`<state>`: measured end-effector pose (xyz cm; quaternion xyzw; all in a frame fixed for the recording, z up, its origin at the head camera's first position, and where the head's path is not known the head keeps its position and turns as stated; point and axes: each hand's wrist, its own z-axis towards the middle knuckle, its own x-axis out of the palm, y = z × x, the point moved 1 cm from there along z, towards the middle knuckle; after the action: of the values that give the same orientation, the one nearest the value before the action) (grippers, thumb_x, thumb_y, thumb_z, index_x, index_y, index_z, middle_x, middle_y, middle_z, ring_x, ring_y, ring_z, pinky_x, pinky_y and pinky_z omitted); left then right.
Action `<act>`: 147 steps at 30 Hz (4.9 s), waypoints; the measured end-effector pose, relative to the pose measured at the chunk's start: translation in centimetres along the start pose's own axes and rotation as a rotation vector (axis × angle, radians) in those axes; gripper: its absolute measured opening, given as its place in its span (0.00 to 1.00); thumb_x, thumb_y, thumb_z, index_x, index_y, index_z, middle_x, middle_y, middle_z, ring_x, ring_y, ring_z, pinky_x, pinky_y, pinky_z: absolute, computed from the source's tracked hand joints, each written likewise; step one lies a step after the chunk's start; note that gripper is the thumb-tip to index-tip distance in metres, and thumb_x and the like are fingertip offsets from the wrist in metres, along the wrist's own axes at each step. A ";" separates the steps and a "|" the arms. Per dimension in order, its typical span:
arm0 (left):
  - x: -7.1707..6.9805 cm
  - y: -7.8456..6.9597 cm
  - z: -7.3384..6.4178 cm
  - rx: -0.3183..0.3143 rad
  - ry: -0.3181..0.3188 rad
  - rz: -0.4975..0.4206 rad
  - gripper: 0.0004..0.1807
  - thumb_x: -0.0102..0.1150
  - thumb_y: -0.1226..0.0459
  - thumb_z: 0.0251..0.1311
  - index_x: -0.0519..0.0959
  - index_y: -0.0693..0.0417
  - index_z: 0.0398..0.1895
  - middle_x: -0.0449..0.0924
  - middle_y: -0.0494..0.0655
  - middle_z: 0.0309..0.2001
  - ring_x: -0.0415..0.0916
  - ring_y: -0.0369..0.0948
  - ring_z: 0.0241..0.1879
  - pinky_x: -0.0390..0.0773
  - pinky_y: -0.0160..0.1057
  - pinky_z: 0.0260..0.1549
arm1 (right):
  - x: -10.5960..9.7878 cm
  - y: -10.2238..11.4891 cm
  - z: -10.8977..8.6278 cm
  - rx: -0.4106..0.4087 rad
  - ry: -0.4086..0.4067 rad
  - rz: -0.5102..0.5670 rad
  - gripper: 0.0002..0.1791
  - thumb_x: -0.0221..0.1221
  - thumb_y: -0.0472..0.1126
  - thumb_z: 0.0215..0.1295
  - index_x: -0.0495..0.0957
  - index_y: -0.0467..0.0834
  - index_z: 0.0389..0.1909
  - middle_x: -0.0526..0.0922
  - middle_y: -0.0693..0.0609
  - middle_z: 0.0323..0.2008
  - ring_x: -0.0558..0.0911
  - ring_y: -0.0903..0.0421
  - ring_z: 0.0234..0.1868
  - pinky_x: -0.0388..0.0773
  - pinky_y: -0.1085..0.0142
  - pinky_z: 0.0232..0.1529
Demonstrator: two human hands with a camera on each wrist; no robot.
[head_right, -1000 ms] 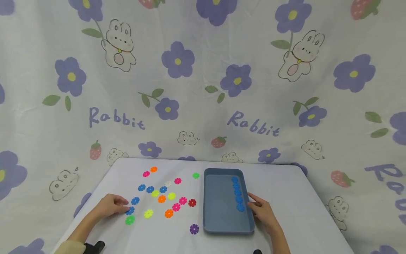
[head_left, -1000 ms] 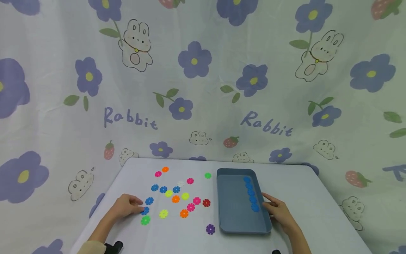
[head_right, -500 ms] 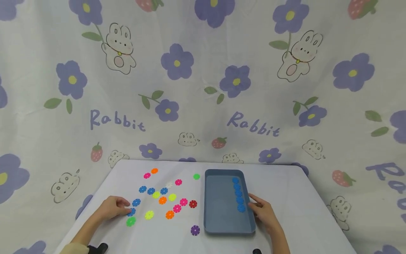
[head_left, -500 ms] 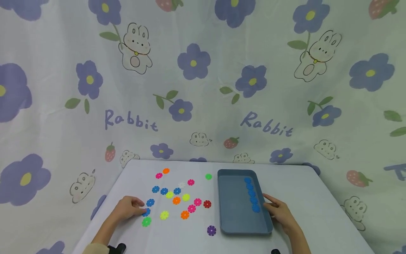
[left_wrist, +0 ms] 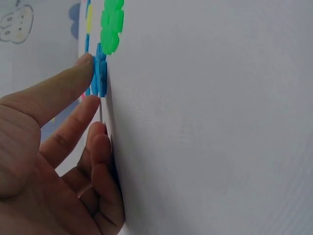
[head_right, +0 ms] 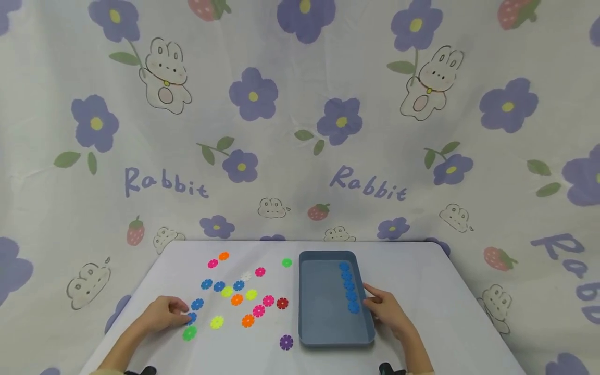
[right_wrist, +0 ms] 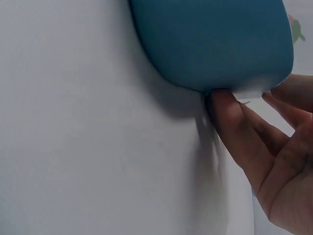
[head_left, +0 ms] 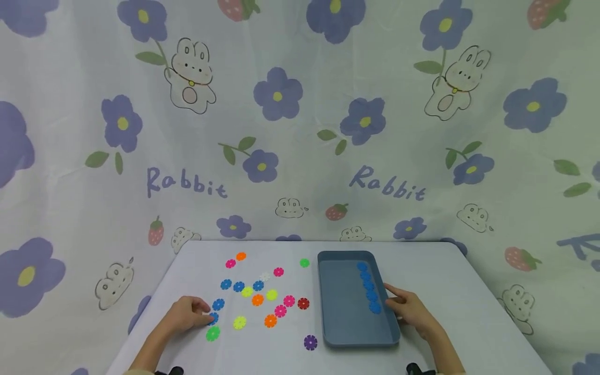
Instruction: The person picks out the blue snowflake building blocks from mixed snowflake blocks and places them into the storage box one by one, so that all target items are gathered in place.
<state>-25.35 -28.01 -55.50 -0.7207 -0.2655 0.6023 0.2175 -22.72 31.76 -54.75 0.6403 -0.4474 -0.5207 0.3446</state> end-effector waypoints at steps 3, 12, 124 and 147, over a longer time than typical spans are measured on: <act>0.1 0.0 -0.3 -0.009 0.004 -0.007 0.21 0.80 0.54 0.39 0.83 0.55 0.34 0.71 0.47 0.26 0.67 0.43 0.30 0.68 0.38 0.26 | -0.2 0.2 -0.1 -0.022 0.037 0.002 0.30 0.59 0.36 0.68 0.65 0.42 0.70 0.77 0.32 0.53 0.83 0.43 0.43 0.84 0.50 0.34; 0.3 -0.4 -0.4 -0.010 0.010 -0.020 0.19 0.79 0.56 0.40 0.83 0.56 0.33 0.71 0.46 0.25 0.67 0.42 0.30 0.67 0.37 0.26 | -0.6 0.7 -0.1 -0.055 0.096 -0.037 0.34 0.59 0.35 0.67 0.60 0.39 0.72 0.80 0.37 0.48 0.83 0.46 0.40 0.84 0.52 0.33; 20.5 -33.2 9.8 0.069 0.206 -0.981 0.12 0.65 0.74 0.57 0.81 0.68 0.46 0.81 0.57 0.41 0.84 0.44 0.36 0.81 0.43 0.45 | 0.5 -0.6 0.0 -0.073 -0.063 -0.074 0.28 0.57 0.31 0.67 0.70 0.48 0.67 0.80 0.40 0.50 0.80 0.48 0.44 0.84 0.52 0.31; 23.1 -31.8 9.8 0.079 0.148 -0.851 0.11 0.63 0.78 0.56 0.81 0.73 0.42 0.80 0.60 0.40 0.84 0.45 0.35 0.84 0.36 0.35 | 0.5 -0.7 -0.1 -0.073 -0.064 -0.054 0.27 0.56 0.32 0.68 0.70 0.48 0.68 0.79 0.40 0.51 0.80 0.48 0.46 0.83 0.51 0.33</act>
<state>-35.74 11.11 -54.56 -0.5794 -0.4992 0.4155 0.4924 -22.46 31.57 -55.51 0.6222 -0.4214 -0.5660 0.3390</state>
